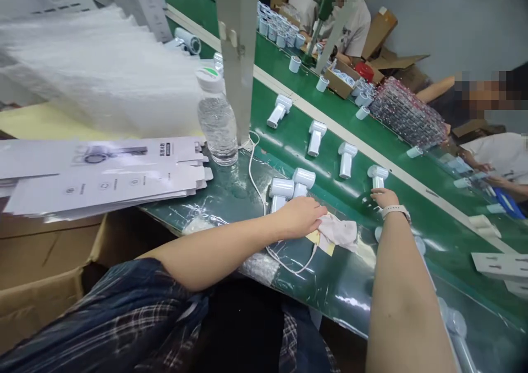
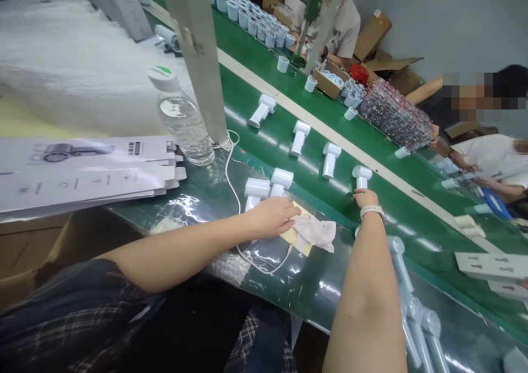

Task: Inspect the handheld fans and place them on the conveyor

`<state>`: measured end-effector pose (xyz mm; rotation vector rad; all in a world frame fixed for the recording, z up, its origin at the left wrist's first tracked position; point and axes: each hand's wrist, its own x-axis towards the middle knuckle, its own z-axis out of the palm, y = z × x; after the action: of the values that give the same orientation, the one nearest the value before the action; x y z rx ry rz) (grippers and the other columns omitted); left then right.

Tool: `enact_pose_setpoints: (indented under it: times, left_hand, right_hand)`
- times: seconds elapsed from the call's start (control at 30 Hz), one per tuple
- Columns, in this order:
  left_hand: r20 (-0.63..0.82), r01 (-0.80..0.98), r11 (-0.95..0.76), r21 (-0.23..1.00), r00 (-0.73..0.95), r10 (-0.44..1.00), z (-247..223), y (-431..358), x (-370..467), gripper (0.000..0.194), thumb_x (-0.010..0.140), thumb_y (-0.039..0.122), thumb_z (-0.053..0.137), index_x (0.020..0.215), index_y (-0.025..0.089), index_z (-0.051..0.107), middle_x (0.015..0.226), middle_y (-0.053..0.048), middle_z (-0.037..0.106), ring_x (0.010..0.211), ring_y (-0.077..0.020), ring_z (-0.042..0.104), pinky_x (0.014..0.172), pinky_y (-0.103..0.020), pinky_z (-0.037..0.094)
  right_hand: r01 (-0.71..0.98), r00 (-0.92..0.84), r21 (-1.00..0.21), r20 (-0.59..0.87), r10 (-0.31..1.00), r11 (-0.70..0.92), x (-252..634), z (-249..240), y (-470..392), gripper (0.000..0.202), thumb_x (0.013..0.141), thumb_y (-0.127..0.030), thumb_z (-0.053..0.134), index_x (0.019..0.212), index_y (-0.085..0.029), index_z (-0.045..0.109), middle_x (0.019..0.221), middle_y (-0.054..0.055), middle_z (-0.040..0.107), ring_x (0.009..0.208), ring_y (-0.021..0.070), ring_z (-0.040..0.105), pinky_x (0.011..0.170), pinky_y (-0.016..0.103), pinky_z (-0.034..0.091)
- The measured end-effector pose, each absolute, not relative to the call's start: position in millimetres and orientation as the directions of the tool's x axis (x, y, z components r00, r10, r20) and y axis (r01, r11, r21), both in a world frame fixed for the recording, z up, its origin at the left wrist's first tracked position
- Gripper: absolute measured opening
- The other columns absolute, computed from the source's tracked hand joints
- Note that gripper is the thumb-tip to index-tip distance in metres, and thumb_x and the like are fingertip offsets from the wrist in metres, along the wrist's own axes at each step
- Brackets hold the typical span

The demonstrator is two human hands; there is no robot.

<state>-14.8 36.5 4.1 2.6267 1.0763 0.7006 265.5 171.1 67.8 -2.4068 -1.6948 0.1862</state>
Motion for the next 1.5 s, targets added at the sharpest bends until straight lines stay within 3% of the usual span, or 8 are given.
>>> enact_pose_setpoints:
  times: [0.23,0.47,0.67,0.87,0.97,1.07,1.23,1.5]
  left_hand:
    - [0.299,0.589,-0.687,0.425,0.626,0.721,4,49,-11,0.019,0.1,0.019,0.055,0.103,0.014,0.073,0.089,-0.01,0.075,0.092,-0.0246,0.071,0.083,-0.037,0.055]
    - [0.153,0.041,-0.176,0.984,0.325,0.933,3,54,-12,0.041,0.108,0.033,0.04,0.144,0.018,0.054,0.15,-0.018,0.06,0.142,-0.026,0.056,0.118,-0.047,0.048]
    - [0.081,-0.667,0.175,0.724,0.334,0.939,7,44,-7,0.086,0.072,0.084,0.075,0.127,0.019,0.058,0.135,-0.02,0.068,0.134,-0.037,0.063,0.107,-0.049,0.057]
    - [-0.008,-0.567,0.28,0.775,0.434,0.901,7,37,-17,0.08,0.063,0.097,0.068,0.087,0.021,0.06,0.097,-0.014,0.077,0.105,-0.0327,0.075,0.088,-0.045,0.064]
    - [0.088,-0.527,0.119,0.842,0.351,0.932,11,41,-22,0.079,0.068,0.099,0.06,0.086,0.022,0.056,0.1,-0.015,0.076,0.117,-0.0328,0.072,0.088,-0.043,0.065]
    - [0.12,-0.54,0.064,0.839,0.299,0.947,20,44,-26,0.08,0.069,0.1,0.056,0.085,0.022,0.054,0.104,-0.015,0.075,0.125,-0.0334,0.068,0.093,-0.044,0.064]
    - [0.138,-0.532,0.019,0.847,0.254,0.957,36,42,-30,0.087,0.068,0.107,0.043,0.083,0.021,0.054,0.106,-0.015,0.074,0.124,-0.0334,0.068,0.091,-0.044,0.063]
    - [0.168,-0.525,0.006,0.851,0.283,0.944,39,38,-32,0.09,0.071,0.109,0.021,0.075,0.022,0.045,0.117,-0.017,0.071,0.124,-0.031,0.068,0.092,-0.045,0.064]
  right_hand:
    - [0.884,0.415,-0.212,-0.057,0.908,-0.418,171,34,224,0.042,0.092,-0.045,0.073,0.119,-0.013,0.073,0.13,0.024,0.066,0.131,0.0411,0.058,0.108,0.058,0.047]
    - [0.91,0.141,-0.396,0.017,0.99,-0.122,149,60,158,0.029,0.089,-0.038,0.064,0.102,-0.014,0.073,0.1,0.014,0.073,0.093,0.0285,0.066,0.087,0.043,0.055]
    - [0.861,-0.15,-0.449,0.227,0.962,0.241,143,65,16,0.058,0.073,-0.056,0.084,0.119,-0.021,0.075,0.153,0.019,0.051,0.142,0.0441,0.048,0.118,0.063,0.04]
    - [0.508,-0.084,-0.854,0.084,0.993,0.115,165,46,-48,0.043,0.095,-0.06,0.062,0.116,-0.023,0.07,0.108,0.013,0.079,0.099,0.0286,0.074,0.089,0.046,0.06]
    - [0.704,0.172,-0.699,-0.003,0.985,-0.125,160,22,-55,0.023,0.089,-0.044,0.067,0.082,-0.022,0.062,0.064,0.003,0.066,0.063,0.0216,0.064,0.063,0.034,0.052]
    - [0.816,0.15,-0.564,-0.008,0.989,-0.128,142,7,-61,0.016,0.083,-0.03,0.067,0.076,-0.023,0.055,0.07,0.005,0.066,0.069,0.022,0.064,0.065,0.032,0.049]
    - [0.296,-0.089,-0.949,-0.137,0.987,-0.105,126,23,-70,0.022,0.091,-0.04,0.065,0.103,-0.022,0.065,0.077,0.002,0.073,0.067,0.0187,0.07,0.07,0.034,0.058]
    - [0.04,-0.095,-0.988,-0.154,0.984,-0.151,103,32,-62,0.028,0.08,-0.045,0.083,0.074,-0.021,0.071,0.056,-0.001,0.066,0.051,0.0149,0.061,0.052,0.029,0.053]
